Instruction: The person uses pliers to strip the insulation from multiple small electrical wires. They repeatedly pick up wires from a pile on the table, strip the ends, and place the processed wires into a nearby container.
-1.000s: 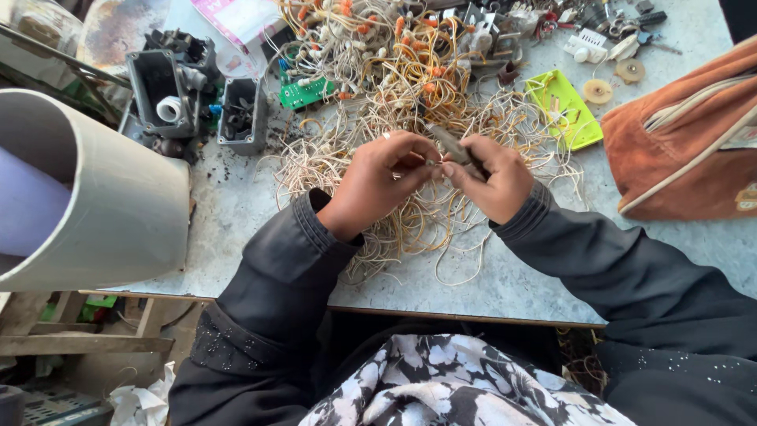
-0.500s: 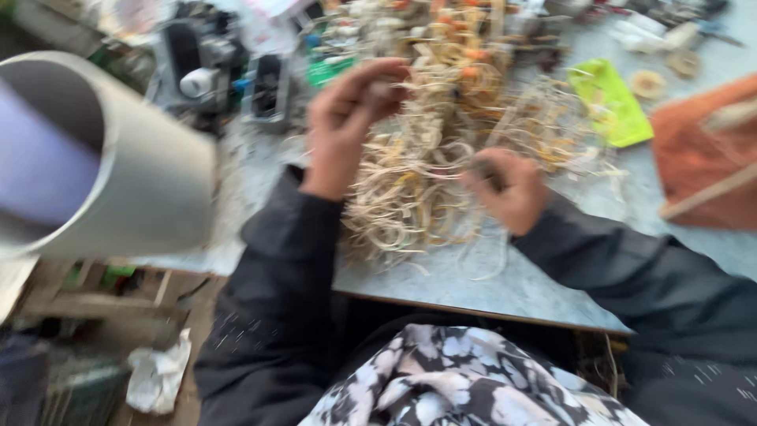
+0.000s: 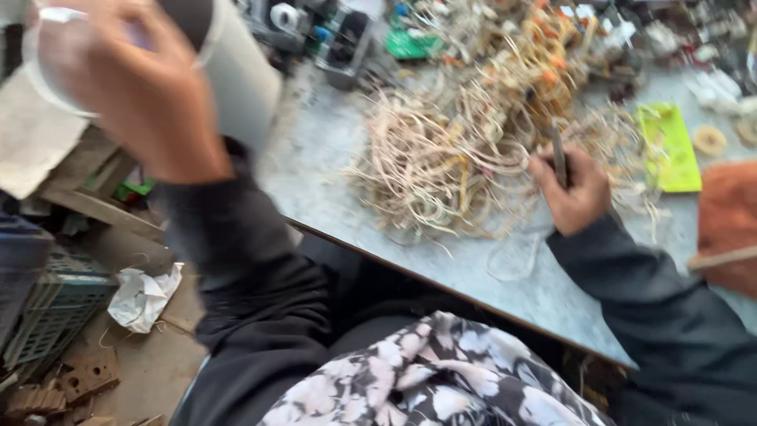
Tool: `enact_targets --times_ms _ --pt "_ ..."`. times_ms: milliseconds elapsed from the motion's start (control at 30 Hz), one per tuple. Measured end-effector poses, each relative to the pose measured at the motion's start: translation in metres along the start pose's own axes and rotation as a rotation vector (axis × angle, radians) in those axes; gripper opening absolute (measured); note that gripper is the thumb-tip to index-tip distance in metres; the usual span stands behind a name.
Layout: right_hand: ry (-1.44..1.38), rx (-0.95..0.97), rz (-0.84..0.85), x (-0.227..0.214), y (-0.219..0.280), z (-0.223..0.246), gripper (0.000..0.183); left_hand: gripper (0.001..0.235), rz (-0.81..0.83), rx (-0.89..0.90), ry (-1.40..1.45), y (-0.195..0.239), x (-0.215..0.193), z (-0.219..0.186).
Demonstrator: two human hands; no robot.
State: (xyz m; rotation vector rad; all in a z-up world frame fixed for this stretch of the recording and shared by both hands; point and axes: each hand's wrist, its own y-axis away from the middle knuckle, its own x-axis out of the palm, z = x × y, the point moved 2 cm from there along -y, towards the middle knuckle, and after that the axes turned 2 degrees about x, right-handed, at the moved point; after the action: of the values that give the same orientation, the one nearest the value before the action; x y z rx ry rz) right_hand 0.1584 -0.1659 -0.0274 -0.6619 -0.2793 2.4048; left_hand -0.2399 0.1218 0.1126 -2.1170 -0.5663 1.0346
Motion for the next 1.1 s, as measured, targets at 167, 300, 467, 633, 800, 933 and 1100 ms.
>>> enact_targets --times_ms 167,300,467,633,800,933,1100 --pt "-0.186 -0.046 -0.008 -0.014 -0.012 -0.003 0.014 0.032 -0.183 0.585 0.414 0.022 0.011 -0.032" --pt "-0.194 -0.048 -0.118 -0.033 -0.009 0.005 0.013 0.048 0.476 0.927 1.139 0.069 0.03 -0.14" --pt "-0.428 -0.031 -0.207 -0.054 -0.017 0.007 0.012 0.024 1.077 0.966 0.669 0.107 0.084 -0.232" --pt "-0.53 0.041 -0.266 -0.075 -0.042 -0.017 0.012 0.037 0.741 1.025 0.955 0.122 0.129 -0.212" --pt "-0.547 0.161 -0.214 -0.088 -0.057 -0.039 0.013 0.025 0.825 0.927 0.828 0.127 0.145 -0.207" --pt "-0.436 0.157 -0.203 -0.085 -0.053 -0.036 0.021 0.023 0.726 0.919 0.807 0.127 0.14 -0.211" --pt "-0.507 0.01 -0.189 -0.087 -0.045 0.0 0.037 0.013 0.631 0.899 0.853 0.131 0.14 -0.207"
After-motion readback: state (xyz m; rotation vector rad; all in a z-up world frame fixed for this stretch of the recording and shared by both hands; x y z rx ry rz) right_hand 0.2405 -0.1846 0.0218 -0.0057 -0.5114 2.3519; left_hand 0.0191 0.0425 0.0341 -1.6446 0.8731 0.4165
